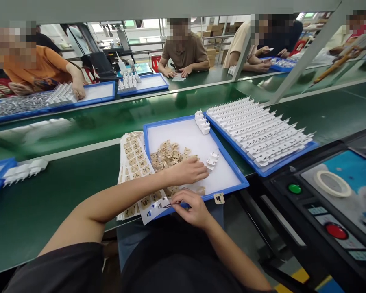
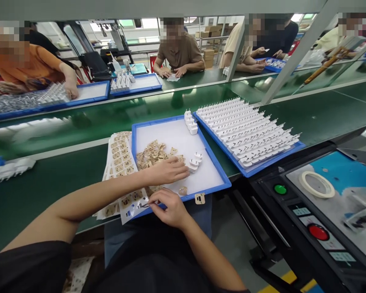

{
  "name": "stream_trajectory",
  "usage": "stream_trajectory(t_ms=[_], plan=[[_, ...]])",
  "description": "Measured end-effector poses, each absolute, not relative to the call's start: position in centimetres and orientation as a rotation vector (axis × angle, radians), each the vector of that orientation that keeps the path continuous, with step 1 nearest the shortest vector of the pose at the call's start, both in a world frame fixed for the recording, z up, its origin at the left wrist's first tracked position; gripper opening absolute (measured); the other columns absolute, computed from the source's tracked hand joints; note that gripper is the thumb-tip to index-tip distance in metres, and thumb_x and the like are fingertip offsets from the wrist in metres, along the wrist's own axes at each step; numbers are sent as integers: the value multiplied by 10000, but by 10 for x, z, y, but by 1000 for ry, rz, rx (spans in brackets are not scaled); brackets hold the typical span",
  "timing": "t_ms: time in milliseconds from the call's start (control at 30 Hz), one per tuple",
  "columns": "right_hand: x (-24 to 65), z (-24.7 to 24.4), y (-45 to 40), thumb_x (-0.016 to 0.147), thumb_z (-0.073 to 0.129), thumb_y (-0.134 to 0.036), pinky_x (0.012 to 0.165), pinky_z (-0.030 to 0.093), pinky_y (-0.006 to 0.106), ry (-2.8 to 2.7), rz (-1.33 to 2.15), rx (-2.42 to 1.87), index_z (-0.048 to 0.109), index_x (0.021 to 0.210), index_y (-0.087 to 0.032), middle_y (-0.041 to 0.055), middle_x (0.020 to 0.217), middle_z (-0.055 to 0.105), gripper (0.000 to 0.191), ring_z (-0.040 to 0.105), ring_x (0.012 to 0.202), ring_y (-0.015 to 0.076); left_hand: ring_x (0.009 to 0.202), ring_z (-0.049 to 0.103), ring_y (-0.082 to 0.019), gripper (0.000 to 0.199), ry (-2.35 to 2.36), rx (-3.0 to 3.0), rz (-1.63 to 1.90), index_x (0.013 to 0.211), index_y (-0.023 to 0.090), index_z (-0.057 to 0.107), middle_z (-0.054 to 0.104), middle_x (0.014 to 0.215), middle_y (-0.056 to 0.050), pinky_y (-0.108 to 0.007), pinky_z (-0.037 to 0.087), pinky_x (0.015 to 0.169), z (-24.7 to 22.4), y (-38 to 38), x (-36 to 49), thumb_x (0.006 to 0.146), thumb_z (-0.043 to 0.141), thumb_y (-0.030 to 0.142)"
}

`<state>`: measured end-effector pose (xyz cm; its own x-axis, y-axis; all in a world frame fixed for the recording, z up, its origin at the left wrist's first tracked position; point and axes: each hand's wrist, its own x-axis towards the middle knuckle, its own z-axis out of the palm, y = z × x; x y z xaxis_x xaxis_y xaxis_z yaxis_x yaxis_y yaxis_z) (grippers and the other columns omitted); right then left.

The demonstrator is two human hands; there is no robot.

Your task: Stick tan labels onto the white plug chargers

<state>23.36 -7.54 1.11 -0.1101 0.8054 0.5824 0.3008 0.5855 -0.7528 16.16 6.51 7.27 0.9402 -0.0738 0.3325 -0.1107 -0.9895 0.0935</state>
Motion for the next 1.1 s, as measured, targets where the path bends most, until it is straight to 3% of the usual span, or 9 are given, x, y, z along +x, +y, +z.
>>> stream_trajectory(t_ms=[167,300,467,667,833,1100], plan=[[236,15,-77,918,601,-175,704,574,289,-1621,599,-923,666,961,-202,50,859,723,81,678,756,159,1115,617,-252,350,485,2482,861,1239,251,593,626,1189,-114,-366,534,910,92,29,86,909,679,330],[240,13,-76,912,627,-153,702,567,286,-1618,675,-905,676,1010,-209,45,872,719,123,677,759,158,1049,624,-227,427,789,1941,1070,1195,264,592,596,1113,-85,-352,583,872,75,-19,26,815,782,313],[233,19,-76,921,631,-171,707,557,294,-1466,897,-905,656,983,-229,29,847,680,88,662,788,169,1071,619,-224,350,937,1681,1156,1104,264,643,596,1103,-75,-356,592,879,36,-53,4,793,803,284],[203,42,-84,923,632,-181,764,546,334,-1461,1131,-721,650,976,-252,26,832,659,90,638,813,175,1129,670,-256,518,947,1598,1154,1247,246,554,674,1207,-109,-426,552,1010,22,-67,4,803,802,341],[190,45,-84,922,654,-262,655,544,292,-1356,1257,-729,633,925,-233,33,797,633,36,619,746,165,1258,623,-272,476,856,1610,1160,1329,244,537,634,1367,-139,-424,522,1061,20,-71,6,890,715,296],[187,48,-86,916,641,-163,775,511,273,-1275,1239,-881,657,974,-265,9,863,621,119,601,844,150,1152,687,-247,494,957,1908,1392,1261,224,637,734,1201,-110,-401,555,1019,21,-65,2,799,813,202]])
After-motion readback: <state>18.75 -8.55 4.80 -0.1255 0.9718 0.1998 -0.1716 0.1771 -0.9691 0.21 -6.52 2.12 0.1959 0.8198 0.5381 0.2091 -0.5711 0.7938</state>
